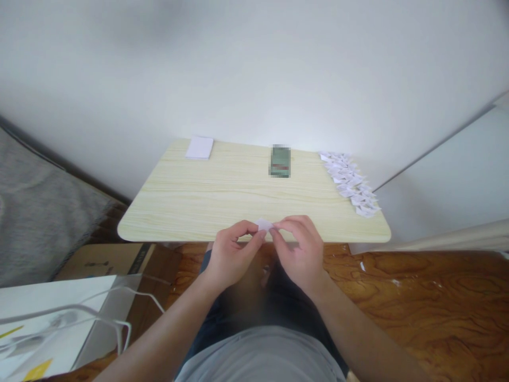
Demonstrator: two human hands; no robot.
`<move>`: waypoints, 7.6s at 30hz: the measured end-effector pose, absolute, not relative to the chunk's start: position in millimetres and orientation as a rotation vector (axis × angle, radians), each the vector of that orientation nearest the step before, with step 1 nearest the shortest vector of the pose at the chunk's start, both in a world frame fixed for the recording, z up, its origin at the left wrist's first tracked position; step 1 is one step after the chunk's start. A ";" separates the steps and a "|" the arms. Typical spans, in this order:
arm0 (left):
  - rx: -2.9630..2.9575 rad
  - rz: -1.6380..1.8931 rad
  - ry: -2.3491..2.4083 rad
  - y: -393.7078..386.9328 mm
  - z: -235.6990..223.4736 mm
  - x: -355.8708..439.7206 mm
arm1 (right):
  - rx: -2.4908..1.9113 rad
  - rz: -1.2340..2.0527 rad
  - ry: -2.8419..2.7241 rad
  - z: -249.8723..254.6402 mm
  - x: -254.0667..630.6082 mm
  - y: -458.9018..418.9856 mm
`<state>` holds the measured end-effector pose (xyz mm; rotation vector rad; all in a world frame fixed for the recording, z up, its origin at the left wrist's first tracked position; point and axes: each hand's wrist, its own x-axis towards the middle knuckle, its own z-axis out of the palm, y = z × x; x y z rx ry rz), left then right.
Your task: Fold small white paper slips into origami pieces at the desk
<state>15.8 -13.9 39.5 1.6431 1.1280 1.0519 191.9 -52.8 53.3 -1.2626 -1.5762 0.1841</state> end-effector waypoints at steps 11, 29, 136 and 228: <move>1.615 1.108 1.108 -19.2 53.4 20.1 | -1.291 0.494 -1.477 60.3 191.4 -52.5; 1.070 1.242 0.865 -11.9 57.8 23.5 | -1.094 1.149 -1.467 71.0 184.7 -66.3; 2.498 1.135 1.079 17.0 -20.2 19.1 | -1.353 0.243 -1.822 -9.4 214.3 -19.1; 2.465 0.727 1.089 9.0 4.5 1.8 | -1.487 0.314 -2.104 -5.1 227.0 -39.3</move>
